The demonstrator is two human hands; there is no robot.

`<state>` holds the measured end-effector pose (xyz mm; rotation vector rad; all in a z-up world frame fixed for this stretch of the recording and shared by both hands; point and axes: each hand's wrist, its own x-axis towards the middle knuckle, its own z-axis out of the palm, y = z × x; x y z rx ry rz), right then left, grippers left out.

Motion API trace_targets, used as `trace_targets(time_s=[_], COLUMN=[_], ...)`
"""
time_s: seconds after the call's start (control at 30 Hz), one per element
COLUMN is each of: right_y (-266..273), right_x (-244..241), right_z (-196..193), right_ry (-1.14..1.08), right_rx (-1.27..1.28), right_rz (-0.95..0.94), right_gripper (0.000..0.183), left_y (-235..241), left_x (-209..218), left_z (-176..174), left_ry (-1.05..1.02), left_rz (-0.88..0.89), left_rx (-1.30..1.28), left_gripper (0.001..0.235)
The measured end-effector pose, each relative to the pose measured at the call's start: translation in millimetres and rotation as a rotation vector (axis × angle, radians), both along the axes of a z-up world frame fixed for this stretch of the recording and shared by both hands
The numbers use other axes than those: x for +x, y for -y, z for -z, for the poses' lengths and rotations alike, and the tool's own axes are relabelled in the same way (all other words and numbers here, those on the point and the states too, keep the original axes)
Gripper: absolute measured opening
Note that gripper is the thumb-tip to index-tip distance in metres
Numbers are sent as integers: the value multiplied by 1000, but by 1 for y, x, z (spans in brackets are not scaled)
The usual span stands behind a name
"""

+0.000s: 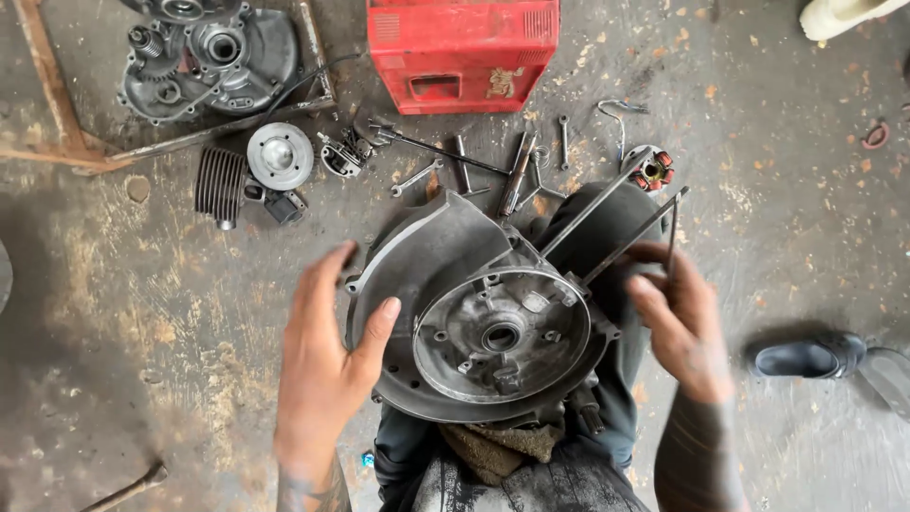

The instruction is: The person sits on the floor holding a motorcycle engine cover, pries around its edge with a screwdriver, lifts and repositions the cover, then wipes its inner surface and rim with a rag. They resume prying at the cover's mating edge with the screwdriver.

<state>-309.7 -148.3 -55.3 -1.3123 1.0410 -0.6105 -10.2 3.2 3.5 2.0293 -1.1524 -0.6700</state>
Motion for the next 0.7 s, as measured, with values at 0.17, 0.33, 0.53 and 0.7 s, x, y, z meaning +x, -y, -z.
trace_targets(time_s=[0.17,0.33,0.53,0.7], right_y=[4,4,20,60], right_x=[-35,0,24,-17], right_z=[-39,-84,-114,-61], right_ry=[-417,-713,-580,-114], right_rx=[-290,-625,-760,-875], right_rz=[-297,-362,-272,-329], right_gripper=[37,12,24,49], left_y=[21,71,92,89], left_x=[-4,-11,-10,22], left_z=[-7,-62,-43,-28], left_ry=[381,390,548,504], left_rz=[239,657,757,582], left_rx=[-460,-481,-518,-554], left_gripper=[46,39,11,8])
